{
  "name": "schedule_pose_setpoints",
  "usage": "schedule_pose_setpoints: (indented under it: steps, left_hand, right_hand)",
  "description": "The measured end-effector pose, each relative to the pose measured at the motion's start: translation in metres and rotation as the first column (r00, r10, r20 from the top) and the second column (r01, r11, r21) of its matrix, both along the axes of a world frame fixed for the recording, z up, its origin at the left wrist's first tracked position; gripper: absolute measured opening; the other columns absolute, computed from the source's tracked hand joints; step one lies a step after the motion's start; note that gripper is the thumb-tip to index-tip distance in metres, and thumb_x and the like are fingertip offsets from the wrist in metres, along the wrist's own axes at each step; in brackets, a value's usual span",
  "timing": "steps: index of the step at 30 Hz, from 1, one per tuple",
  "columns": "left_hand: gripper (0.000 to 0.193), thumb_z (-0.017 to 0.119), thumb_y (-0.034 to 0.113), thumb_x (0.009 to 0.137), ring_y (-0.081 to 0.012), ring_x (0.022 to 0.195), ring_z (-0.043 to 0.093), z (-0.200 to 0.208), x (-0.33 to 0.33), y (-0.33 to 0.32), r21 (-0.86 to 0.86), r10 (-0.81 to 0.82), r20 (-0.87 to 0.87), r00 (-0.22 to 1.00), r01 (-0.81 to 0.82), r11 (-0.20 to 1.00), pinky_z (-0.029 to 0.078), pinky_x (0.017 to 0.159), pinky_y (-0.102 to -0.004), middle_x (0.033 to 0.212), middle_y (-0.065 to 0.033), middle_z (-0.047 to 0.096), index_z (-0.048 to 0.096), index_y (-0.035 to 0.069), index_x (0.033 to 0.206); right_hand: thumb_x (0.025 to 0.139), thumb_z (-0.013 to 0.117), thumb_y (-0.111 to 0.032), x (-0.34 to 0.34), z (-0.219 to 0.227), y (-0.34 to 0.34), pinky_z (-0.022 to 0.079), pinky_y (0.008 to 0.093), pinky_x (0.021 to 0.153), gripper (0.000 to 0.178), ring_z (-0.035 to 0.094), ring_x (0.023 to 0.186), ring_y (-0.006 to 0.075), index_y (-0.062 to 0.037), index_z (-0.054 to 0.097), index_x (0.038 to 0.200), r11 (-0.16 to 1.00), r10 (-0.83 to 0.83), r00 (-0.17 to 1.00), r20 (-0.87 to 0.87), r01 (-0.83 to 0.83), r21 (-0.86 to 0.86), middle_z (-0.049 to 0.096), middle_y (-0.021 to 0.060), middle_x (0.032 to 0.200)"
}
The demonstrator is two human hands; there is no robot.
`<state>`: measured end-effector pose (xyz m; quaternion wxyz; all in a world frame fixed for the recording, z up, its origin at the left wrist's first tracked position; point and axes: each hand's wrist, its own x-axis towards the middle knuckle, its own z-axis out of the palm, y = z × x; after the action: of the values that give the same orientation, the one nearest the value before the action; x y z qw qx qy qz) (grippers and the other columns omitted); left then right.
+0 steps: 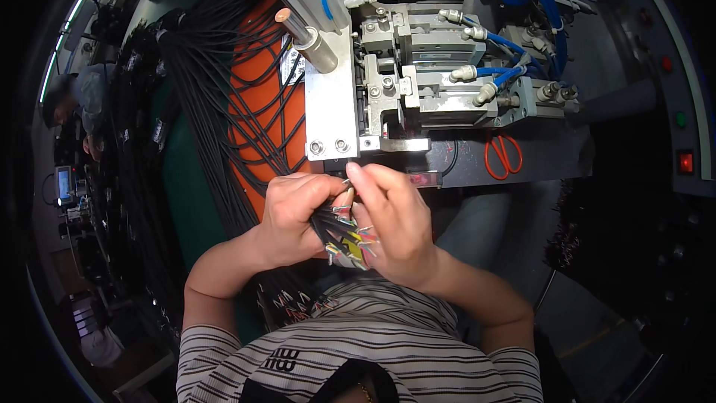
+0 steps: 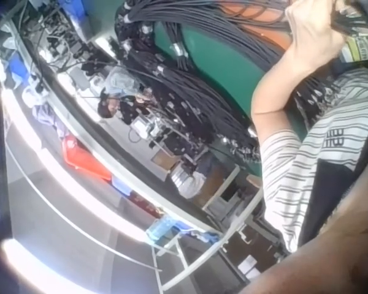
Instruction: Assembling wire bundles and feeding them into a crimping or labeling machine on a factory assembly line.
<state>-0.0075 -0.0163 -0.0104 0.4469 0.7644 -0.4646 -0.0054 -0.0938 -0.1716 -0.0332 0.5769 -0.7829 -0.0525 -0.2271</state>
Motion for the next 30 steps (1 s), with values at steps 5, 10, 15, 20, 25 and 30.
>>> schedule_pose_setpoints:
  steps: [5,10,15,20,25,30]
  left_hand:
    - [0.016,0.072,0.007,0.081,-0.0259,0.056,0.062,0.012,-0.001,0.001,0.194,-0.037,0.092,0.995,0.018,0.981,0.047,0.053,-0.0330,0.068,-0.0099,0.062,0.062,0.000,0.090]
    - [0.017,0.073,0.008,0.081,-0.0261,0.059,0.064,0.006,0.003,0.002,0.143,-0.047,-0.002,0.999,0.047,0.989,0.049,0.056,-0.0323,0.071,-0.0104,0.064,0.062,0.000,0.091]
    - [0.020,0.074,0.008,0.078,-0.0263,0.065,0.066,0.004,0.008,0.002,0.067,-0.100,-0.183,0.978,0.114,0.991,0.051,0.059,-0.0324,0.075,-0.0098,0.066,0.062,0.000,0.092]
    - [0.022,0.075,0.008,0.076,-0.0269,0.069,0.068,0.007,0.017,0.005,0.091,-0.177,-0.321,0.931,0.216,0.972,0.052,0.061,-0.0326,0.078,-0.0101,0.067,0.062,0.000,0.091]
    - [0.021,0.074,0.009,0.074,-0.0268,0.065,0.066,0.004,0.016,0.005,0.160,-0.174,-0.322,0.931,0.235,0.959,0.050,0.058,-0.0330,0.074,-0.0095,0.065,0.062,0.001,0.089]
    - [0.018,0.072,0.014,0.074,-0.0257,0.054,0.060,0.009,0.001,0.001,0.280,-0.126,0.094,0.988,0.095,0.955,0.045,0.050,-0.0342,0.066,-0.0079,0.059,0.062,0.003,0.085]
  right_hand:
    - [0.092,0.062,-0.001,0.002,-0.003,-0.018,0.051,0.0299,0.081,0.024,0.063,0.090,0.0194,0.0068,0.065,0.115,0.942,0.149,0.973,-0.175,-0.086,0.323,0.063,0.0143,0.105]
    - [0.094,0.060,0.000,0.006,-0.002,-0.027,0.052,0.0250,0.072,0.020,0.065,0.085,0.0148,0.0061,0.066,0.112,0.666,0.410,0.880,-0.241,-0.107,0.739,0.064,0.0136,0.105]
    - [0.092,0.061,0.003,0.009,-0.005,-0.032,0.053,0.0230,0.066,0.017,0.066,0.079,0.0151,0.0062,0.068,0.107,0.644,0.452,0.859,-0.239,-0.129,0.754,0.065,0.0153,0.103]
    - [0.091,0.061,0.006,0.012,-0.008,-0.037,0.054,0.0230,0.066,0.016,0.066,0.076,0.0158,0.0062,0.069,0.105,0.642,0.481,0.842,-0.245,-0.147,0.753,0.066,0.0156,0.100]
    - [0.089,0.062,0.007,0.015,-0.002,-0.041,0.052,0.0215,0.060,0.013,0.065,0.068,0.0123,0.0069,0.069,0.100,0.885,0.336,0.911,-0.240,-0.218,0.411,0.067,0.0132,0.094]
    - [0.088,0.063,0.007,0.015,0.012,-0.041,0.049,0.0206,0.054,0.009,0.062,0.061,0.0089,0.0072,0.068,0.096,0.970,0.212,0.958,-0.193,-0.230,-0.078,0.067,0.0106,0.089]
